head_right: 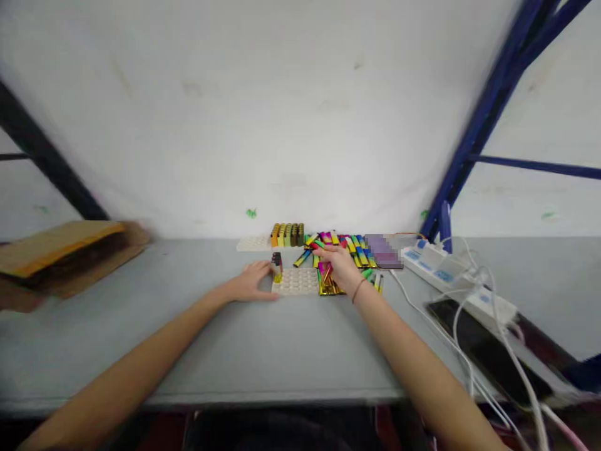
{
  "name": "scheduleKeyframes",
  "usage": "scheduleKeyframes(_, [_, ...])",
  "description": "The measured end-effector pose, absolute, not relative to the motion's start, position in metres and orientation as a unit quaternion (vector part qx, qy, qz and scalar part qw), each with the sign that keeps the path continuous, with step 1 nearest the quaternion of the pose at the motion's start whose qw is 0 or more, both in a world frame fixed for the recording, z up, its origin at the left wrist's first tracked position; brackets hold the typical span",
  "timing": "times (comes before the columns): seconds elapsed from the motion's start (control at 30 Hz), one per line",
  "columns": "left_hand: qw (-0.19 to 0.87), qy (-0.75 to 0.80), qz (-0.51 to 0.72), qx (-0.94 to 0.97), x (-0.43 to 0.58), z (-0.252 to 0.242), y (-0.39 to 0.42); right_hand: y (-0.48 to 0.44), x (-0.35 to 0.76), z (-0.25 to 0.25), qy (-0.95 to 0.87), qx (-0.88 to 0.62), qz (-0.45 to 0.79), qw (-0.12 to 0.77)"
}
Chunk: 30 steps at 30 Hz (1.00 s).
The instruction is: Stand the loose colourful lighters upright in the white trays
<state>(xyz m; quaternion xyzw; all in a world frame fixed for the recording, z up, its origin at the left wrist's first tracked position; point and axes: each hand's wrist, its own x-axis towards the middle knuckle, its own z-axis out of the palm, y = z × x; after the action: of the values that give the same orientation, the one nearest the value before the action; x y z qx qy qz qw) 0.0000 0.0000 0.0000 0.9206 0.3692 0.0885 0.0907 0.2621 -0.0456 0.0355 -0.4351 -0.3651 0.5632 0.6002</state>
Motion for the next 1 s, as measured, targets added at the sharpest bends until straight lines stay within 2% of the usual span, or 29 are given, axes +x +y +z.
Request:
scheduleKeyframes(0.13, [0.087,0.373,0.090,0.920,-0.002,0.000,0.000,-0.052,0.258,0.037,-0.365,-0.402,0.600,0.587])
scheduleKeyframes(0.33, [0.086,0.374,0.077,0.920,-0.003,0.002,0.002,-0.052,0.255,0.035,-0.442,-0.459,0.540,0.549])
scheduleKeyframes(0.53, [0.084,0.376,0.076,0.920,-0.003,0.002,0.004,-0.056,0.245,0.042,-0.426,-0.407,0.540,0.601])
scheduleKeyframes(0.73, [0.078,0.378,0.081,0.919,-0.003,0.001,0.004,-0.064,0.233,0.042,-0.433,-0.407,0.568,0.569])
scheduleKeyframes(0.8, [0.078,0.375,0.081,0.920,-0.003,0.001,0.004,-0.061,0.232,0.036,-0.453,-0.436,0.533,0.566])
scheduleKeyframes(1.0, [0.078,0.379,0.077,0.919,-0.002,0.001,0.003,-0.054,0.236,0.020,-0.540,-0.557,0.298,0.556])
